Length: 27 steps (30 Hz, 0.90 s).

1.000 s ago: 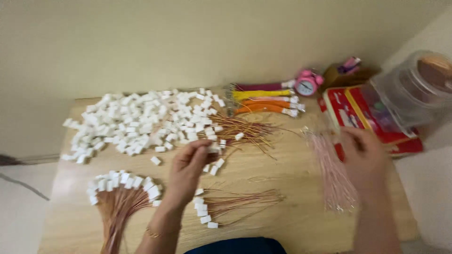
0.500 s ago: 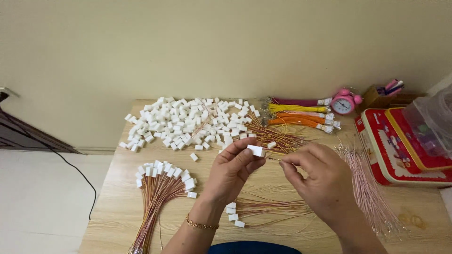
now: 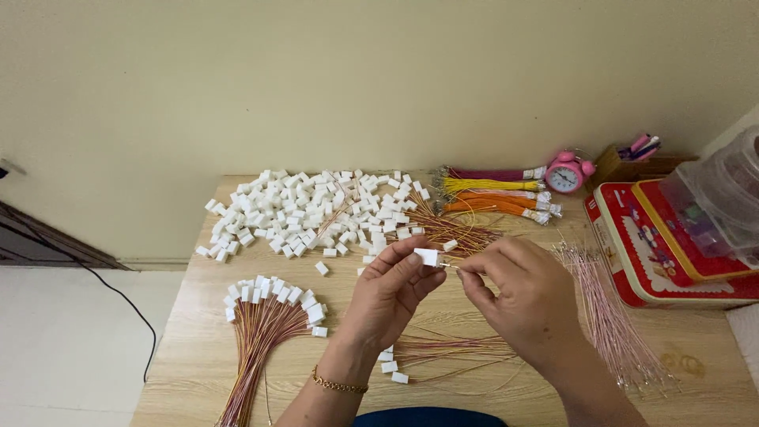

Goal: Insert thin individual wires into small white plastic connectors at a workbench.

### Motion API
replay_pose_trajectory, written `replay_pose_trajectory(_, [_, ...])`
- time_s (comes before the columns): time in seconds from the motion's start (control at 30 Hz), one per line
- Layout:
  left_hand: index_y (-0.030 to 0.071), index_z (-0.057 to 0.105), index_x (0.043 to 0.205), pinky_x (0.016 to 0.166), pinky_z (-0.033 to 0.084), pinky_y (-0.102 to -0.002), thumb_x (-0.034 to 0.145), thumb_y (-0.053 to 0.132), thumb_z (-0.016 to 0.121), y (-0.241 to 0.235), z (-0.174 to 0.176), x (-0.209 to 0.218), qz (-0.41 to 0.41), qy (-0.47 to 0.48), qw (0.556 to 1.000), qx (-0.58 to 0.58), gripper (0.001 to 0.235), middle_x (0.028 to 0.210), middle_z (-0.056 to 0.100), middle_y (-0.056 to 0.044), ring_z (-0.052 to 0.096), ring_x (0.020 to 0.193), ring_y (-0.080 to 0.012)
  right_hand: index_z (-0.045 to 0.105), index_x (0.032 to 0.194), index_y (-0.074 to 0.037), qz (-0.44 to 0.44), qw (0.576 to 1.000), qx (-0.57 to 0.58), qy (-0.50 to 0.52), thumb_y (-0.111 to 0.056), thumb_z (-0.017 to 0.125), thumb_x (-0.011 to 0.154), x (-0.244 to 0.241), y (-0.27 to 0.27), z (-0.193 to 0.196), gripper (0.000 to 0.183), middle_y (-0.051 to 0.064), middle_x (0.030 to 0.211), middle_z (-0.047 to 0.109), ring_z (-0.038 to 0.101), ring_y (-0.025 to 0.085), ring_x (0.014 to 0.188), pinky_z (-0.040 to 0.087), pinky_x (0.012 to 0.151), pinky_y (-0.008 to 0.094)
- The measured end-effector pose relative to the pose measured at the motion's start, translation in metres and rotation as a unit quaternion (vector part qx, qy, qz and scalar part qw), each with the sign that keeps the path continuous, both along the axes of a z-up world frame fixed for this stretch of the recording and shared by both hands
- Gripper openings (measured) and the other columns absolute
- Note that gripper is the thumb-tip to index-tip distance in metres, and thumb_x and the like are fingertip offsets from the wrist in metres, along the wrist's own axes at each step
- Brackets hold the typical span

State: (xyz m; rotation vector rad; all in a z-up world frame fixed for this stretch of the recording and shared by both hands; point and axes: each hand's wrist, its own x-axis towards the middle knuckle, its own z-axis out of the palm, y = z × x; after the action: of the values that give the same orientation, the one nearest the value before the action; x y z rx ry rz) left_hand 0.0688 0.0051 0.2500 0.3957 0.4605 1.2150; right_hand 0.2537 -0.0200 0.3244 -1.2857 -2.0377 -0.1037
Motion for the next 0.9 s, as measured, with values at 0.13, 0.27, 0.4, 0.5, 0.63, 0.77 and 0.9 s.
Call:
replay_pose_trajectory(0.13, [-0.004,0.064,0.125,0.091,0.062,-0.038,0.097,0.003,0.064,0.000,-0.002,0.000,-0.007,-0.003,1.000,0.016,0.029,0.105,0.072,-0.017,0.072,0.093,-0.0234,0.073,0.082,-0.013,-0.003,1.000,-0.010,-0.026,-0.008,0.080,0.077,0.002,0.002,-0.003,0.010,-0.002,0.077,0.065,0.055,0.011,0.061,0.042,0.050,0.028])
replay_pose_trajectory(0.27, [-0.004,0.064,0.126,0.090,0.062,-0.038,0.097,0.002,0.064,0.000,-0.002,0.000,-0.004,-0.011,1.000,0.013,0.030,0.090,0.071,-0.011,0.073,0.088,-0.0223,0.072,0.080,-0.014,0.005,1.000,0.004,-0.015,-0.010,0.079,0.078,0.000,0.001,0.001,0.008,-0.004,0.075,0.065,0.054,0.010,0.061,0.041,0.051,0.028])
replay_pose_trajectory(0.4, [-0.004,0.063,0.126,0.091,0.062,-0.038,0.098,0.002,0.062,0.000,0.000,0.001,-0.002,-0.004,1.000,-0.001,0.028,0.104,0.071,-0.016,0.072,0.092,-0.0245,0.073,0.083,-0.013,-0.003,1.000,-0.005,-0.017,-0.013,0.077,0.081,0.004,0.002,-0.006,0.005,-0.003,0.074,0.065,0.050,0.010,0.055,0.038,0.047,0.027])
replay_pose_trajectory(0.5, [-0.004,0.063,0.125,0.092,0.062,-0.038,0.097,0.001,0.062,0.001,-0.002,0.001,0.001,0.000,1.000,-0.011,0.029,0.102,0.070,-0.014,0.072,0.093,-0.0255,0.073,0.083,-0.012,-0.010,1.000,-0.017,-0.011,-0.013,0.077,0.081,0.003,0.001,-0.006,0.004,-0.002,0.073,0.066,0.050,0.009,0.054,0.036,0.045,0.026])
replay_pose_trajectory(0.63, [-0.003,0.063,0.126,0.096,0.061,-0.039,0.097,0.000,0.062,0.003,-0.003,0.002,-0.007,-0.008,1.000,0.001,0.030,0.115,0.070,-0.017,0.071,0.100,-0.0260,0.074,0.083,-0.013,0.001,1.000,-0.018,-0.008,-0.012,0.076,0.081,0.004,0.003,-0.010,0.003,-0.003,0.073,0.070,0.050,0.007,0.051,0.035,0.042,0.023])
replay_pose_trajectory(0.77, [-0.003,0.062,0.127,0.097,0.060,-0.040,0.096,0.000,0.062,0.003,-0.006,0.001,-0.008,-0.007,1.000,0.000,0.031,0.118,0.070,-0.017,0.071,0.098,-0.0262,0.073,0.084,-0.012,-0.001,1.000,-0.011,0.007,-0.009,0.076,0.078,-0.001,0.000,-0.002,0.006,-0.003,0.074,0.067,0.049,0.010,0.052,0.035,0.046,0.027])
replay_pose_trajectory(0.9, [-0.004,0.062,0.126,0.096,0.061,-0.039,0.097,-0.001,0.061,0.004,-0.005,0.001,-0.009,-0.005,1.000,0.008,0.029,0.117,0.069,-0.018,0.071,0.099,-0.0270,0.073,0.081,-0.014,-0.026,0.999,-0.024,-0.026,-0.013,0.077,0.080,0.002,0.002,-0.009,0.004,-0.005,0.069,0.063,0.047,0.009,0.049,0.034,0.043,0.028])
